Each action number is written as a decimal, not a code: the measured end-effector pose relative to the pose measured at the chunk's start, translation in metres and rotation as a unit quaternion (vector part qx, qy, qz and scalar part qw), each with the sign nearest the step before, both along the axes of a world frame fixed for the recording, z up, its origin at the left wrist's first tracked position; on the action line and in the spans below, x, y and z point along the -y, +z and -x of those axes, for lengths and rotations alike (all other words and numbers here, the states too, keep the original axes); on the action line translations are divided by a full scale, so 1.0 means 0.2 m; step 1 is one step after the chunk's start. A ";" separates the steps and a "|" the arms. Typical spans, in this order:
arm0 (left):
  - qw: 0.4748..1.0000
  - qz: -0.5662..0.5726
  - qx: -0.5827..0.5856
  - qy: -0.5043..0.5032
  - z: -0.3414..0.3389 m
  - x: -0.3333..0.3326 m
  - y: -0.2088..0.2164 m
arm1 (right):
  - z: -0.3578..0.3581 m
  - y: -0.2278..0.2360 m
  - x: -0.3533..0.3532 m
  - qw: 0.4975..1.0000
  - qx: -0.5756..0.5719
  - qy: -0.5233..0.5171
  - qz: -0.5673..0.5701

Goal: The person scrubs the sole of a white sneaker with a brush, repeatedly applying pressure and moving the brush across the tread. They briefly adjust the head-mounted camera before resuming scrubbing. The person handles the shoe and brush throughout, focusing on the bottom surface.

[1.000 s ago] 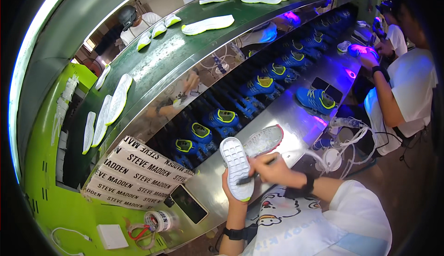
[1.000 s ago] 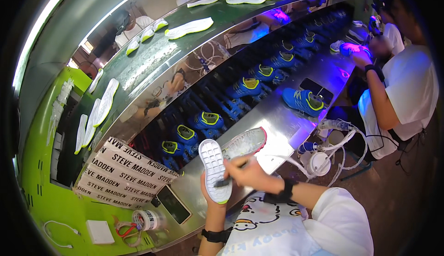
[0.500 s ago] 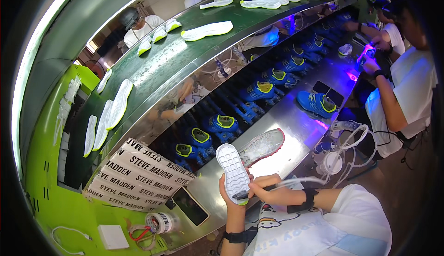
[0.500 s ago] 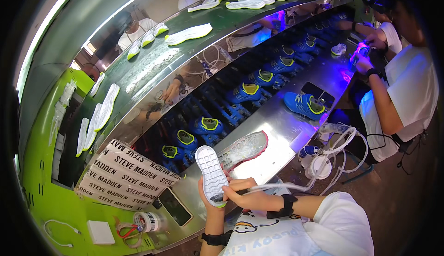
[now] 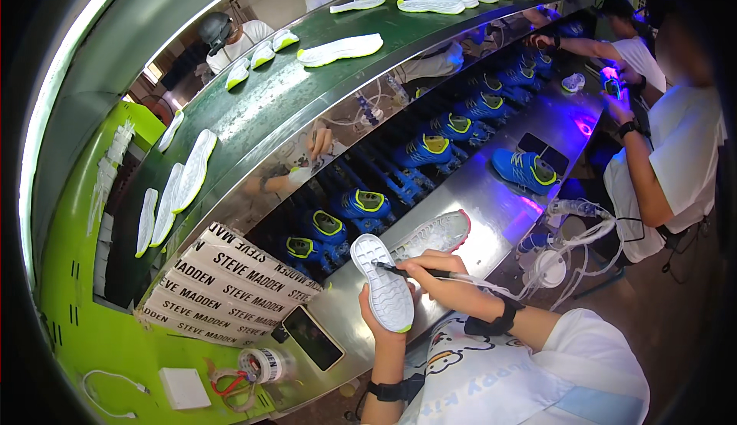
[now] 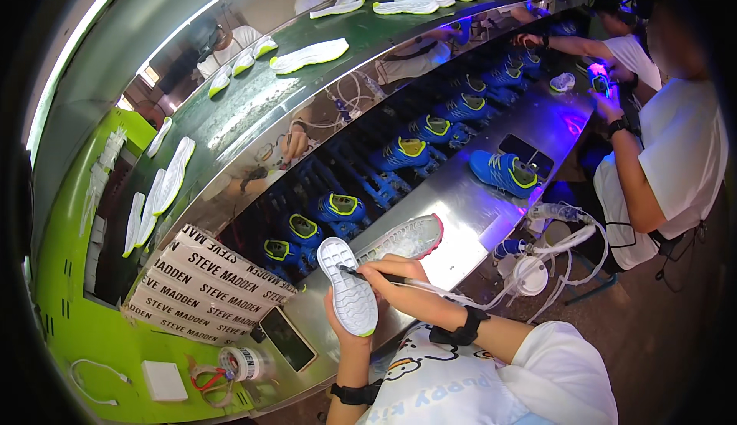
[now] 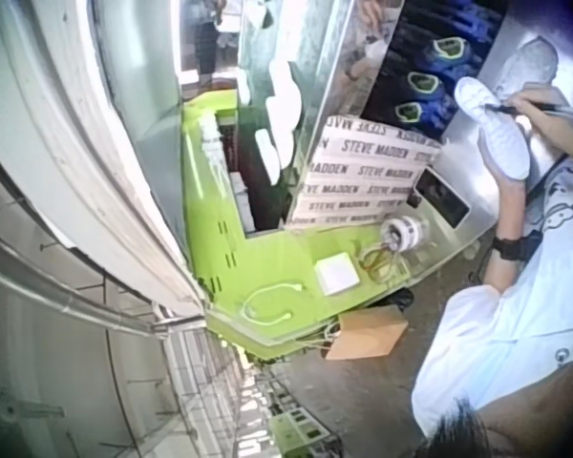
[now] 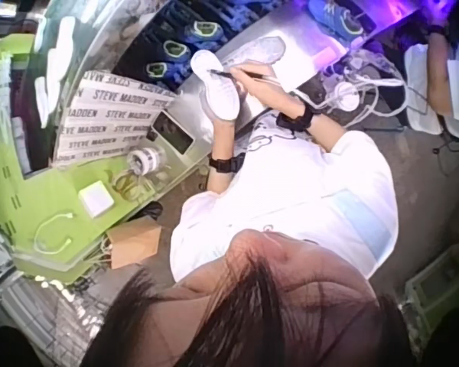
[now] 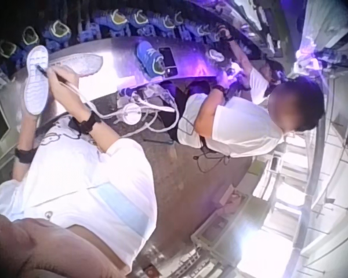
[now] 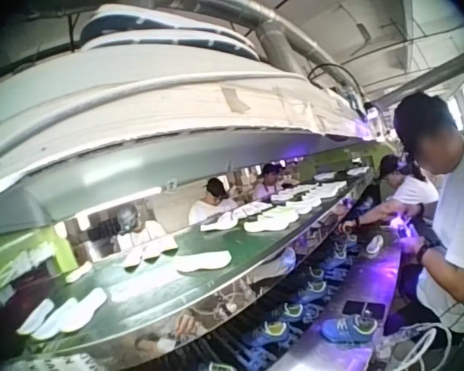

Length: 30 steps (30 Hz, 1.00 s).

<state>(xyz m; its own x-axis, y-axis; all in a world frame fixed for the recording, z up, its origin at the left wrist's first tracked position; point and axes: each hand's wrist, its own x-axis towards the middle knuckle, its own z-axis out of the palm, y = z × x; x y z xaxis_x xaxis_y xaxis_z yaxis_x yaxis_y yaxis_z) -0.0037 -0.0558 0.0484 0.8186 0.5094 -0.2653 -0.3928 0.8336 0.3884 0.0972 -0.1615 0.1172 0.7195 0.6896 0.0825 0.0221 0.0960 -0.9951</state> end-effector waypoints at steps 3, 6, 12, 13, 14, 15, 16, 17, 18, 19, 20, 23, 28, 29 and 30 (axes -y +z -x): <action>1.000 -0.009 0.008 0.017 -0.02 -0.05 -0.11 | 0.01 0.03 0.02 0.984 -0.178 0.014 0.008; 0.998 0.012 -0.003 0.068 -0.05 -0.04 -0.07 | 0.08 0.01 0.01 0.980 -0.193 0.018 0.051; 0.994 -0.013 -0.007 0.107 -0.05 -0.07 -0.05 | 0.08 -0.04 0.05 0.994 0.105 0.024 0.026; 0.996 -0.023 0.007 0.089 -0.04 -0.08 -0.05 | 0.08 -0.03 0.08 0.985 0.162 0.062 0.025; 0.997 -0.034 0.022 0.070 -0.03 -0.10 -0.05 | 0.06 -0.02 0.09 0.982 0.150 0.109 0.021; 0.998 -0.031 0.038 0.033 -0.01 -0.12 -0.05 | 0.04 0.00 0.10 0.978 0.138 0.154 0.017; 0.998 -0.020 0.054 0.012 -0.01 -0.12 -0.05 | 0.02 0.02 0.11 0.972 0.126 0.198 0.012; 0.998 -0.009 0.069 -0.009 0.00 -0.11 -0.04 | -0.02 0.03 0.11 0.964 0.105 0.240 0.033; 0.996 0.003 0.084 -0.030 0.00 -0.09 -0.02 | -0.06 0.03 0.09 0.965 0.132 0.227 0.024; 1.000 0.000 0.015 0.026 -0.03 -0.04 0.04 | -0.11 0.02 0.07 0.963 0.157 0.216 0.016; 0.999 -0.003 0.048 -0.001 -0.03 -0.02 0.02 | -0.15 0.02 0.04 0.961 0.183 0.206 0.008; 0.976 0.060 0.185 -0.095 -0.02 0.01 -0.05 | -0.23 0.10 -0.01 0.946 0.301 0.119 -0.012; 0.996 0.035 0.076 -0.013 -0.02 0.01 -0.08 | -0.14 0.05 0.06 0.860 0.475 0.186 -0.019; 0.999 0.015 0.044 0.012 -0.02 -0.01 -0.08 | -0.10 0.07 0.10 0.871 0.433 0.231 -0.016; 0.995 0.043 0.092 -0.022 0.00 0.00 -0.06 | -0.07 0.07 0.14 0.879 0.389 0.275 -0.013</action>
